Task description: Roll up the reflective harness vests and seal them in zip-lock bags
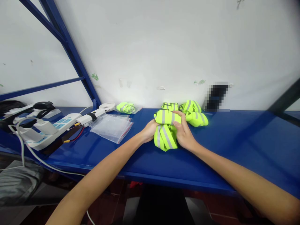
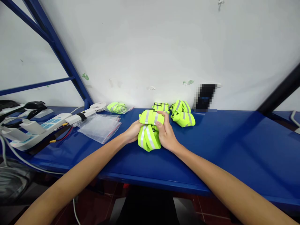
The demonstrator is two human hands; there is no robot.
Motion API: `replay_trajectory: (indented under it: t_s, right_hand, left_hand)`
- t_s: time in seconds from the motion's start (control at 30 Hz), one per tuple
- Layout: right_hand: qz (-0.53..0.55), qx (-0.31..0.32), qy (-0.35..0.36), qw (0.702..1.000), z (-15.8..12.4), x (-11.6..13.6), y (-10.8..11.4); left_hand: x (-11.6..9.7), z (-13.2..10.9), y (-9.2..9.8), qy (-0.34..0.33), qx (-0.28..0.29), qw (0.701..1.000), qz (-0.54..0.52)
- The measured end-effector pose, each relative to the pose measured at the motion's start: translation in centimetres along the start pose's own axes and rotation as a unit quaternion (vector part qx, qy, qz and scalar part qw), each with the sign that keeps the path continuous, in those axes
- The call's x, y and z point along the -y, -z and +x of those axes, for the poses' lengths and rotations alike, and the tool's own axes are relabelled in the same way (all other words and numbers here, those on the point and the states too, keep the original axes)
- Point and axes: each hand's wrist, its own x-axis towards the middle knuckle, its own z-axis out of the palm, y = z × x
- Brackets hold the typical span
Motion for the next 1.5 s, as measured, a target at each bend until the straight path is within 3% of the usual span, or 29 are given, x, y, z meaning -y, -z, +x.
replay_trajectory:
  t_s: [0.13,0.27,0.4,0.53,0.67,0.97,1.1,1.33,1.5]
  right_hand:
    - [0.019,-0.023,-0.042,0.999,0.2,0.2,-0.1]
    - [0.044,-0.036,-0.072,0.996,0.1,0.9,-0.6]
    - [0.066,-0.052,-0.069,0.994,0.1,1.1,-1.0]
    - [0.054,-0.084,-0.089,0.991,0.3,0.6,-0.9]
    - [0.048,-0.087,-0.096,0.990,0.3,0.5,-0.8]
    - [0.107,-0.093,-0.141,0.980,0.0,0.6,-1.3]
    - [0.129,-0.094,-0.165,0.973,0.0,0.5,-1.3]
    - [0.025,-0.105,-0.041,0.993,-0.3,0.5,-1.3]
    - [0.006,-0.115,-0.017,0.993,-0.6,0.0,-1.4]
  left_hand:
    - [0.7,0.2,-0.1,-0.005,0.035,0.999,0.006]
    - [0.9,0.4,0.0,-0.026,-0.001,1.000,0.016]
    - [0.5,0.2,0.0,-0.001,-0.024,1.000,-0.005]
    - [0.3,-0.1,-0.2,0.022,0.040,0.998,-0.052]
    - [0.6,-0.3,-0.2,0.011,0.091,0.996,-0.012]
    - [1.6,0.0,0.1,-0.047,0.021,0.995,0.083]
    - [1.7,0.1,0.3,-0.045,0.033,0.995,0.083]
    - [1.5,0.0,0.3,-0.033,0.092,0.993,0.068]
    - [1.2,-0.1,0.0,-0.036,0.119,0.989,0.077]
